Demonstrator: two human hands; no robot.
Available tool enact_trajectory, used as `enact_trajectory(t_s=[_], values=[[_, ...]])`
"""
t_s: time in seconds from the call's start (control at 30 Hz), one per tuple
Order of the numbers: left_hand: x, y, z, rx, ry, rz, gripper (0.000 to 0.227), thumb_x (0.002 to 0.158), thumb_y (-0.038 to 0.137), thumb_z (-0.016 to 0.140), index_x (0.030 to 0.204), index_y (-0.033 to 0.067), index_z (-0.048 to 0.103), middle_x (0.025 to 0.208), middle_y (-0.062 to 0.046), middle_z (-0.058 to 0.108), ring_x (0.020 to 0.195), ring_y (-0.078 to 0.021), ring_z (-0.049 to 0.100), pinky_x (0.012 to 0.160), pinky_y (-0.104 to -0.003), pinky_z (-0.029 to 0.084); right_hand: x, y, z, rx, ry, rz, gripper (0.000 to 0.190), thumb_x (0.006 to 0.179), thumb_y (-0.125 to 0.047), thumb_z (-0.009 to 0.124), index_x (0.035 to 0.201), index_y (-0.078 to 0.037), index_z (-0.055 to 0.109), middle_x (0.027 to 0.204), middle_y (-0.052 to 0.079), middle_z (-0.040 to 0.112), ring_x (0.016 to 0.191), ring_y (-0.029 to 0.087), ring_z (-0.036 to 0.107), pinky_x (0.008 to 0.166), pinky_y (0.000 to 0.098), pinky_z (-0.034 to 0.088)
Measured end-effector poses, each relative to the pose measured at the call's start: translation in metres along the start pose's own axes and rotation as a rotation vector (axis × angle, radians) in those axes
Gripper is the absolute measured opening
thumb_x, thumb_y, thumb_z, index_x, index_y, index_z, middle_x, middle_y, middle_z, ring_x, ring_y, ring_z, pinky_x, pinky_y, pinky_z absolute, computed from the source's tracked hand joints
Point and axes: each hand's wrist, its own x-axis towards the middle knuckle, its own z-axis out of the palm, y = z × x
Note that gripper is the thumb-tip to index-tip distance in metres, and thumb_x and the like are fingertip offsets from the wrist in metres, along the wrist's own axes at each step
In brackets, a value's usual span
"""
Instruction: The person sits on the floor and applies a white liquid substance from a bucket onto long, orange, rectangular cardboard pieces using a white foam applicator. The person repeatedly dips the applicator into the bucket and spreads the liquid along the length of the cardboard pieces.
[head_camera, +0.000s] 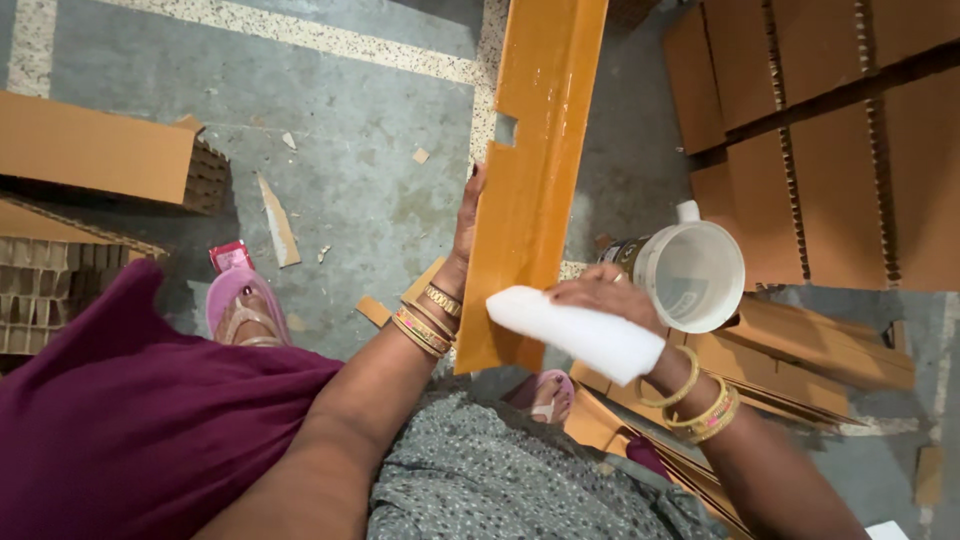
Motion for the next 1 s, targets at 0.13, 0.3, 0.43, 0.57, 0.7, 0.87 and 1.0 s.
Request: enact_trajectory(t_s=[0.13,0.3,0.43,0.57,0.7,0.87,1.0], values=[[0.003,-0.011,-0.017,0.086,0.015,0.045,0.067,0.105,0.058,0.055,0.147,0.0049,0.052,0.134,-0.017,0.065,0.119,-0.0287,0.066,0.103,-0.044,0.056,0.021,-0.002,-0.009,-0.114,0.244,0.032,0.027,0.09,-0.02,0.079,0.111,-0.004,0.073,0.113,0.01,0.077,0.097,0.017,0.069,0.089,0.0319,0.046],[0.006,-0.023,-0.032,-0.02,0.044,-0.037,0.067,0.109,0.054,0.053,0.15,0.0011,0.049,0.139,-0.019,0.062,0.126,-0.0283,0.064,0.11,-0.043,0.054,0.048,0.004,-0.014,0.192,0.527,0.15,0.024,0.102,-0.006,0.068,0.124,0.001,0.062,0.121,0.008,0.067,0.11,0.015,0.065,0.096,0.0291,0.056],[0.005,-0.025,-0.026,-0.047,0.026,-0.082,0.065,0.107,0.053,0.052,0.149,0.004,0.049,0.139,-0.017,0.062,0.125,-0.0285,0.064,0.108,-0.044,0.055,0.052,0.011,-0.015,0.48,0.606,0.421,0.022,0.106,0.005,0.063,0.127,0.004,0.065,0.119,0.007,0.07,0.111,0.015,0.067,0.101,0.0302,0.058],[0.002,-0.023,-0.024,0.002,0.029,-0.049,0.068,0.105,0.056,0.052,0.15,0.0035,0.049,0.139,-0.018,0.062,0.124,-0.0284,0.065,0.107,-0.043,0.055,0.06,0.007,-0.01,0.538,0.585,0.44,0.033,0.097,0.005,0.07,0.128,-0.001,0.061,0.118,0.004,0.067,0.107,0.012,0.065,0.094,0.0261,0.055],[0.004,-0.018,-0.025,-0.028,0.086,-0.021,0.075,0.106,0.06,0.053,0.149,-0.0019,0.049,0.138,-0.021,0.061,0.123,-0.0296,0.066,0.107,-0.043,0.055,0.061,-0.008,-0.011,0.281,0.404,0.346,0.027,0.096,0.0,0.073,0.122,-0.001,0.066,0.115,0.006,0.068,0.101,0.013,0.065,0.088,0.0252,0.055],[0.002,-0.003,-0.011,0.129,0.139,0.074,0.075,0.097,0.063,0.056,0.143,0.0039,0.053,0.132,-0.018,0.066,0.117,-0.0289,0.067,0.103,-0.043,0.056,0.061,-0.021,-0.008,0.048,0.189,0.086,0.021,0.096,-0.008,0.073,0.116,-0.003,0.072,0.115,0.007,0.075,0.099,0.019,0.066,0.091,0.031,0.049],[0.007,0.005,-0.006,-0.055,0.103,0.037,0.069,0.097,0.062,0.057,0.139,0.0067,0.056,0.125,-0.013,0.069,0.115,-0.0253,0.068,0.102,-0.044,0.058,0.045,-0.03,-0.002,0.096,0.063,0.089,0.027,0.091,-0.019,0.076,0.114,-0.006,0.073,0.115,0.007,0.077,0.097,0.018,0.068,0.091,0.0319,0.044]])
